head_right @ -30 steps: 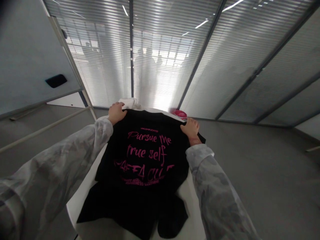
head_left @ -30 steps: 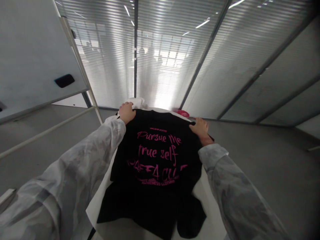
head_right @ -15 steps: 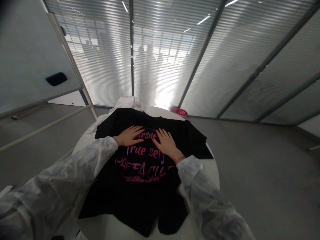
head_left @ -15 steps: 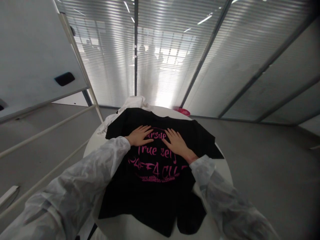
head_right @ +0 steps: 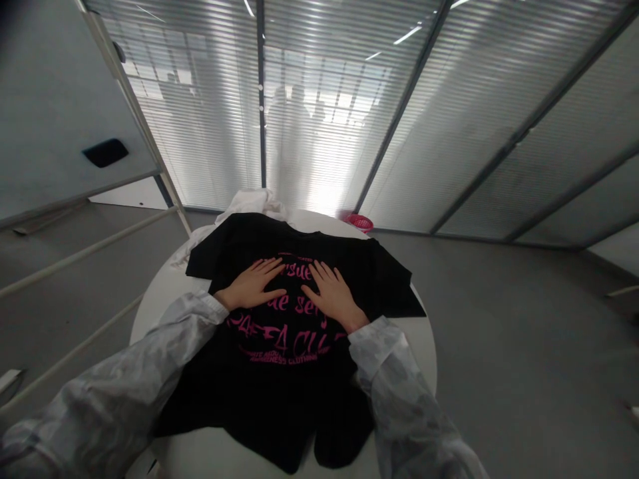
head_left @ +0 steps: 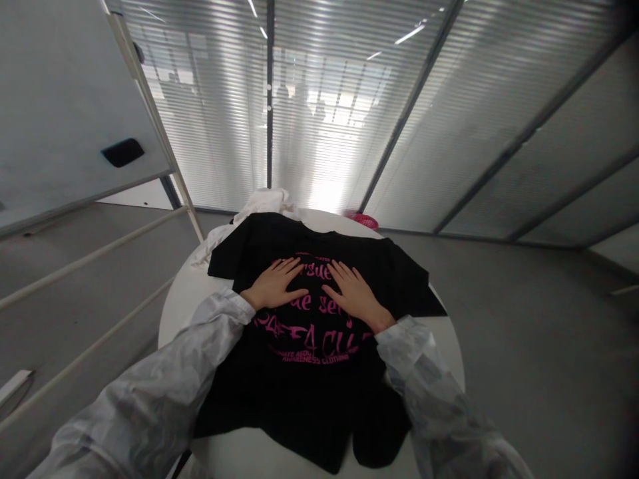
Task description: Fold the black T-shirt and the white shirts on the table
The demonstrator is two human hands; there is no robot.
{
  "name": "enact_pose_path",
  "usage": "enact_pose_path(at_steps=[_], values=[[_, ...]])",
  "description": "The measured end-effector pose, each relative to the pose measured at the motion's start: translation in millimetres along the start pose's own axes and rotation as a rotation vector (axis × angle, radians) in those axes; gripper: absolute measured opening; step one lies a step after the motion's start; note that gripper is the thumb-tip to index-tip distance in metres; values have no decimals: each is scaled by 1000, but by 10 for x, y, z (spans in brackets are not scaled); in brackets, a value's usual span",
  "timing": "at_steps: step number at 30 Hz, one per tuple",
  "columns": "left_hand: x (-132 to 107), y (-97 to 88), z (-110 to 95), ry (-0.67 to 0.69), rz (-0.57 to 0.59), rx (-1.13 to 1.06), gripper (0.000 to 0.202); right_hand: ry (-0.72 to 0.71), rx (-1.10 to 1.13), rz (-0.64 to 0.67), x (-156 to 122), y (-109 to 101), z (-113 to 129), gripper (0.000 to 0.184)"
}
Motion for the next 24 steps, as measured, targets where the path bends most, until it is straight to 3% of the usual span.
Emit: enact_pose_path(at_steps=[9,17,24], values=[[13,-61,13,3,-8,-18,88,9,1,21,8,-16,-6,79],[-12,-185,82,5,-92,-60,68,18,16,3,8,-27,-27,79],[-1,-175,143,10,-95,-116,62,16,30,4,3,-46,-15,78]])
Point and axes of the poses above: each hand's wrist, its own x-axis towards the middle knuckle, its own y-axis out of the palm, z = x × y, the point moved 4 cm from there along x, towards the middle knuckle
